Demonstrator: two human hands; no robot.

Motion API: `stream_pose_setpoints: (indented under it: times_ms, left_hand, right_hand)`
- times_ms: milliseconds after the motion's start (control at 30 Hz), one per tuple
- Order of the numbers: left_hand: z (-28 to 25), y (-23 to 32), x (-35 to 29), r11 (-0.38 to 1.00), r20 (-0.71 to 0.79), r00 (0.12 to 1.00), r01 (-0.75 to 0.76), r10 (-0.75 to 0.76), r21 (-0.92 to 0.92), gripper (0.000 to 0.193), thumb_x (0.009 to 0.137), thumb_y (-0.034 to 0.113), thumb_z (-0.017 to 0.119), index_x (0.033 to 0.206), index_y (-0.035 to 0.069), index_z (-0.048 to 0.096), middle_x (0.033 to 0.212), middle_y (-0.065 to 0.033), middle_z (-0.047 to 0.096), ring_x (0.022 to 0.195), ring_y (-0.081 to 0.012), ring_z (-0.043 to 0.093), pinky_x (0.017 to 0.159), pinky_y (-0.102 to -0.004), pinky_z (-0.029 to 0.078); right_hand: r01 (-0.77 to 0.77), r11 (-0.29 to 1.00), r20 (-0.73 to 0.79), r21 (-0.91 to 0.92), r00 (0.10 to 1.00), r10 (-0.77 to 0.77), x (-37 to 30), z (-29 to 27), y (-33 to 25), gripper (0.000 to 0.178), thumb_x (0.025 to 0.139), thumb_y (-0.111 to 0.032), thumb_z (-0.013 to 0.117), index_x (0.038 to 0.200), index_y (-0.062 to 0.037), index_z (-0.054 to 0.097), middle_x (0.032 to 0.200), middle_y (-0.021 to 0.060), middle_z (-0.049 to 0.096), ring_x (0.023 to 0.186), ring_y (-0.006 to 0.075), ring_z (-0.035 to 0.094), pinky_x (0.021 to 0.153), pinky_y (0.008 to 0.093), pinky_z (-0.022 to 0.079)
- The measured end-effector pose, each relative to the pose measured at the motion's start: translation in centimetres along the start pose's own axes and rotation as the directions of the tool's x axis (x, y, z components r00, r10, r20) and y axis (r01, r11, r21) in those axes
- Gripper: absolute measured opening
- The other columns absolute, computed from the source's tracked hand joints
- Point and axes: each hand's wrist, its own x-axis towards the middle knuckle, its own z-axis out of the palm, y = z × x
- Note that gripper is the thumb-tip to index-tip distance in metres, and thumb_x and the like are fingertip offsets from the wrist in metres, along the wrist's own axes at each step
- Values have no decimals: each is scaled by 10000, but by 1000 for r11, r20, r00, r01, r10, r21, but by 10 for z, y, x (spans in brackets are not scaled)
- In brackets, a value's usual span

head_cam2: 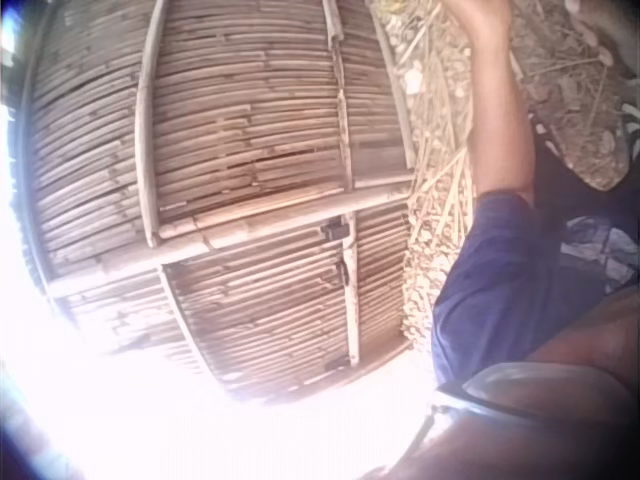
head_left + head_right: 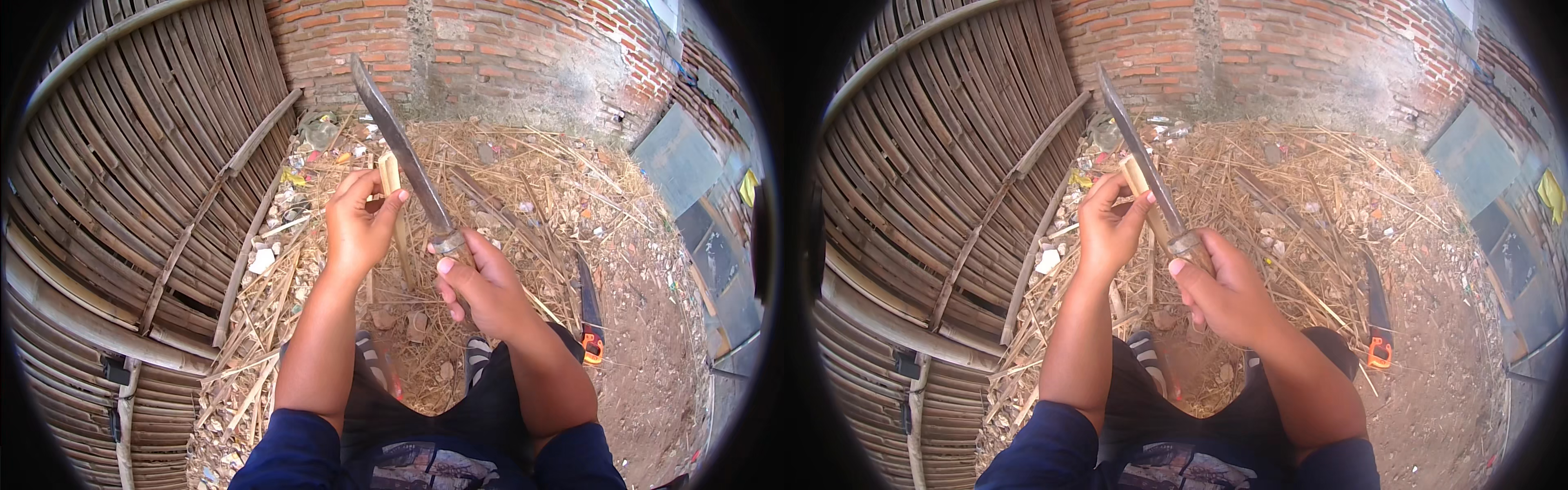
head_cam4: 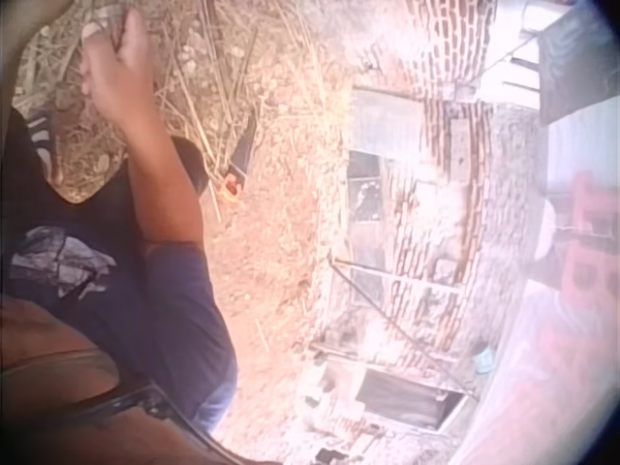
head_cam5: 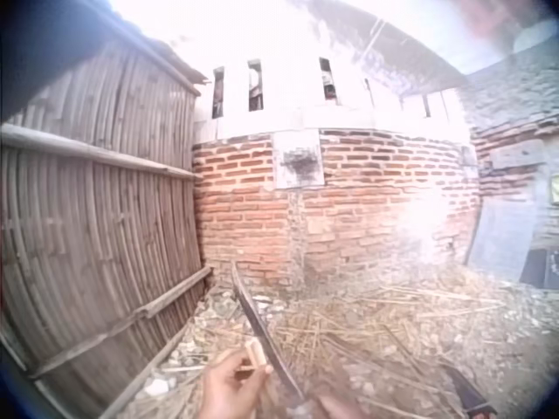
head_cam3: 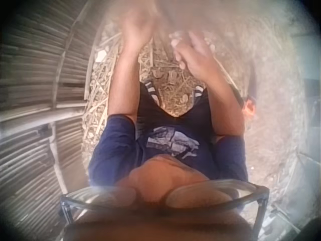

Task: The person shaves a long strip of bamboo using a knife, occasionally tapping the back of the knife blade with a hammer to assist the shaving motion.

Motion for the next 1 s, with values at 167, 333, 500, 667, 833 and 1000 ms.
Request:
stream_pose_setpoints:
  times_ms: [167, 333, 500, 667, 833, 1000]
  left_hand:
    - [2, 4, 1, 999, 32, 998, 47, -47, 13, 237, 879, -18, 740, 1108, -42, 681, 1019, -91, 643, 930, -152, 668, 767, -278, 609]
    - [-2, 7, -20, 993, -204, 976, 64, -82, -97, 263, 916, 76, 724, 1155, -17, 667, 989, -85, 623, 1038, -166, 603, 822, -297, 551]
    - [-28, 54, -56, 908, 205, 924, 364, -323, -208, 353, 983, 250, 677, 1205, -21, 626, 1059, -81, 639, 997, -153, 602, 810, -330, 503]
    - [-24, 94, -54, 875, 338, 832, 482, -441, -45, 372, 985, 319, 690, 1013, -51, 667, 861, -75, 673, 739, -110, 618, 618, -265, 493]
    - [-32, 85, -54, 831, 414, 765, 555, -494, -34, 380, 1035, 329, 604, 965, -38, 669, 738, -38, 653, 650, -99, 601, 585, -271, 481]
    - [-46, 93, -53, 865, 403, 787, 500, -468, 27, 449, 1067, 394, 512, 1084, -27, 667, 958, -112, 688, 862, -181, 671, 794, -302, 522]
  right_hand:
    - [-3, 1000, -8, -11, 1000, 3, -2, -1, -1, 280, 1009, -197, 583, 1211, -10, 529, 715, -1, 544, 515, 62, 493, 486, 245, 431]
    - [21, 1000, -66, -6, 998, -21, -5, 13, -1, 536, 1007, -205, 599, 1440, -4, 355, 728, -1, 543, 522, 61, 491, 483, 238, 421]
    - [84, 983, -117, -162, 988, -103, -7, 22, 3, 841, 1003, -189, 603, 1590, -5, 29, 926, 103, 627, 748, 174, 635, 703, 306, 520]
    - [218, 965, -74, -147, 970, -230, -7, 40, 21, 905, 983, -104, 565, 1584, -1, -104, 1255, 259, 578, 1144, 318, 617, 1016, 413, 454]
    - [246, 952, -5, -181, 968, -251, -4, 41, 29, 933, 938, -52, 552, 1587, -23, -117, 1278, 248, 574, 1168, 312, 611, 1053, 421, 434]
    - [24, 999, -92, -44, 995, -28, 10, 3, 18, 793, 928, -129, 602, 1582, -16, 167, 1322, 223, 561, 1092, 267, 631, 1005, 410, 469]
